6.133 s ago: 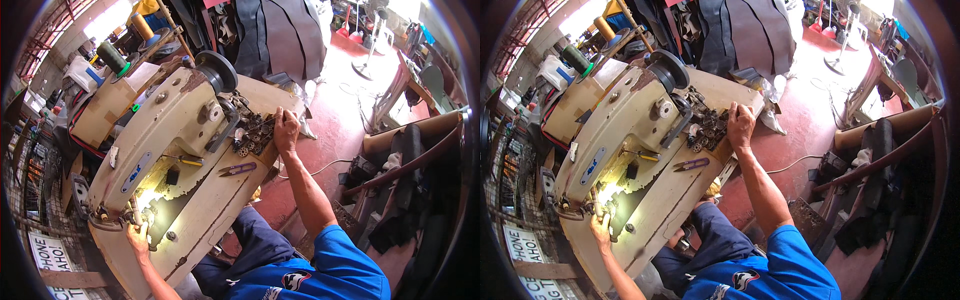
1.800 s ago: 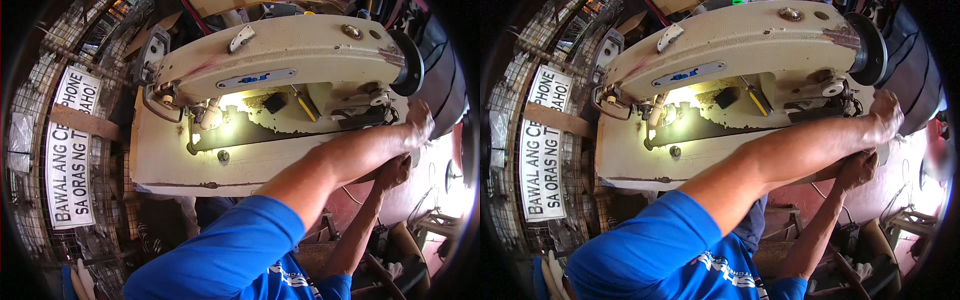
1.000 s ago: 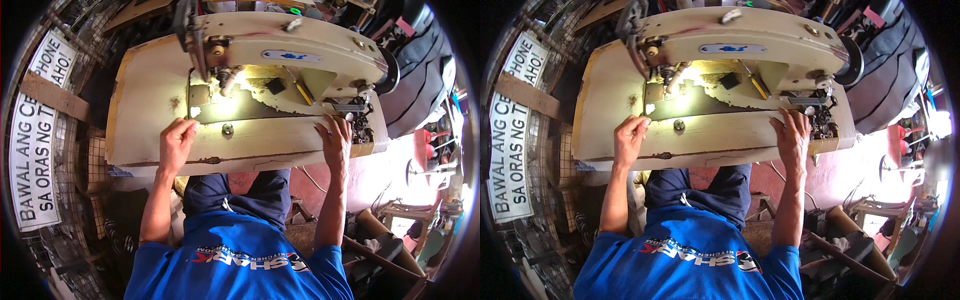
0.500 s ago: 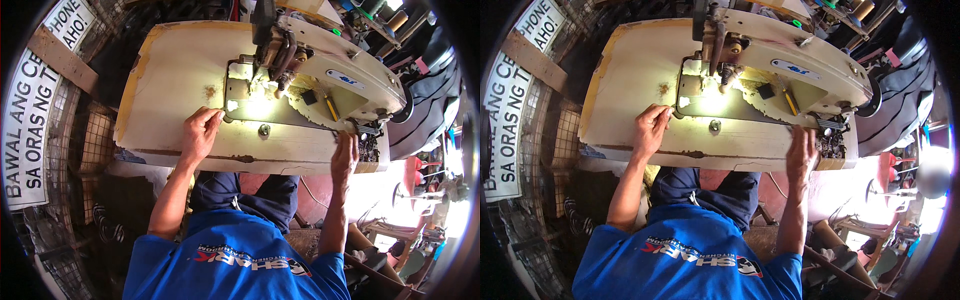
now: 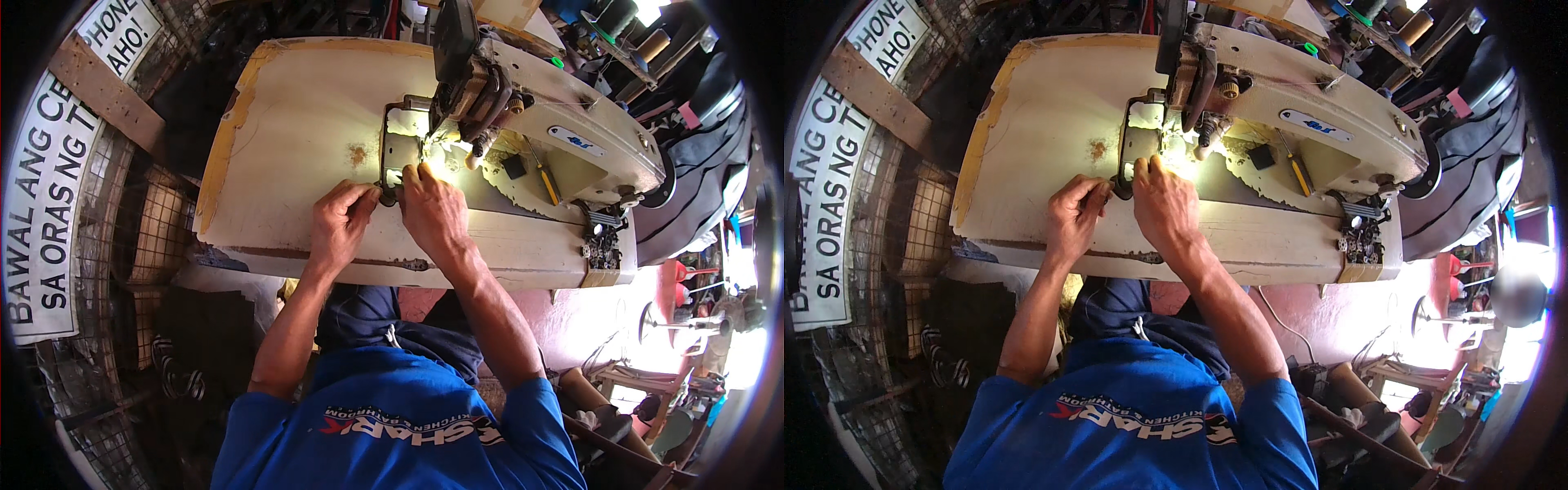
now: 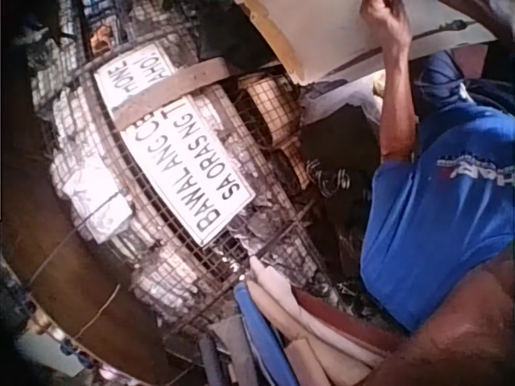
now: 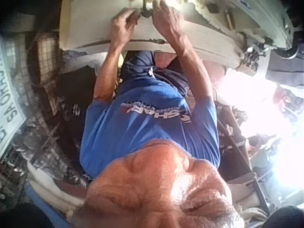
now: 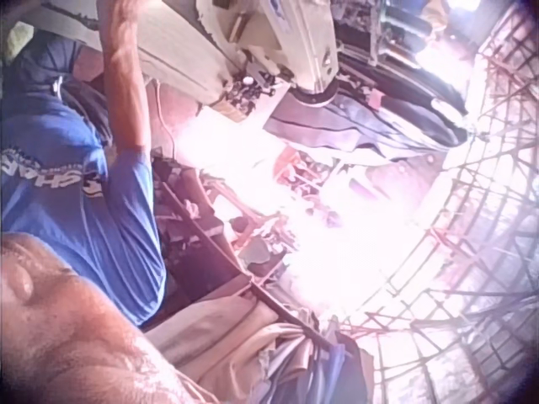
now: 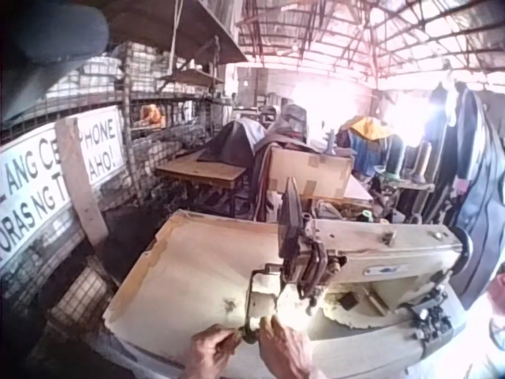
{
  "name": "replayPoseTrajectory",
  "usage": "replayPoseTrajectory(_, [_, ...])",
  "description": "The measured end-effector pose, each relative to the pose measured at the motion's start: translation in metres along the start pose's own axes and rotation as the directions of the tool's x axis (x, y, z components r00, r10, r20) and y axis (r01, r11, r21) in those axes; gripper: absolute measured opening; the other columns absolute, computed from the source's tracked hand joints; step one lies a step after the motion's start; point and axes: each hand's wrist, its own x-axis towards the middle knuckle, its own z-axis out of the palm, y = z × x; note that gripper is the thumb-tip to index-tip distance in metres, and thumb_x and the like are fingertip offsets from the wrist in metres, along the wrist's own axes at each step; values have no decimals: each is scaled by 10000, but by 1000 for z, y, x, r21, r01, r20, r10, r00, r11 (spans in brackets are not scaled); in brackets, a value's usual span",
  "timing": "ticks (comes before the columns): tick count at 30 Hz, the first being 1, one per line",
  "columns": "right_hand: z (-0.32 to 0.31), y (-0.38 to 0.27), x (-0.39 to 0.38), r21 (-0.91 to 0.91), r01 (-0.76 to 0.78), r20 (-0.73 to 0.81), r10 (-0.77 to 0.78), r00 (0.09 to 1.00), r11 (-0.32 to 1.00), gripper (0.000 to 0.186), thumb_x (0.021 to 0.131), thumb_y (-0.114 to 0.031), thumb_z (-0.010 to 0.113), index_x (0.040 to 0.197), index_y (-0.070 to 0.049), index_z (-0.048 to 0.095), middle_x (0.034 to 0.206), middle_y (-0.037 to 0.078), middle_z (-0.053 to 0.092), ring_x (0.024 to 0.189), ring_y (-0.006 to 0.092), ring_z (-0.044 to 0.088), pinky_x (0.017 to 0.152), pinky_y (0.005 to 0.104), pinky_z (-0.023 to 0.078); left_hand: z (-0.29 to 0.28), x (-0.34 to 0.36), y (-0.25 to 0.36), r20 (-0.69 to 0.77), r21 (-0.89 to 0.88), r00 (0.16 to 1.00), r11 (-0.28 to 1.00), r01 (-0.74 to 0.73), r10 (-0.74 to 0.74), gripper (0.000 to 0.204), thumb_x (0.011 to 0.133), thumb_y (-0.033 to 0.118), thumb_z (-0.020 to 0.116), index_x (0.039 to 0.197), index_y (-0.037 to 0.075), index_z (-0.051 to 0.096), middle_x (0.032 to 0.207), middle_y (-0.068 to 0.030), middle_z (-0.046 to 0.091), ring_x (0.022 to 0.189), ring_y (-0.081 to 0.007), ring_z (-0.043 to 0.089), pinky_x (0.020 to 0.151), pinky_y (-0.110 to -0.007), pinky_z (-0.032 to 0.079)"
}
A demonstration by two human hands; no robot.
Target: The recorder is sewing a green fabric bag with blue and white straps using an industrial sewing machine.
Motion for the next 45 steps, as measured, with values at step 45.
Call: replayPoseTrajectory(45, [-25,36,-124,864,-363,78,619,782,349,196,841,-120,674,963,29,640,689,20,630,616,55,528,570,219,435,72,-11,37,367,114,929,989,-96,48,233,906,177,605,1098,46,625,960,-63,581,770,-119,559,685,-257,482])
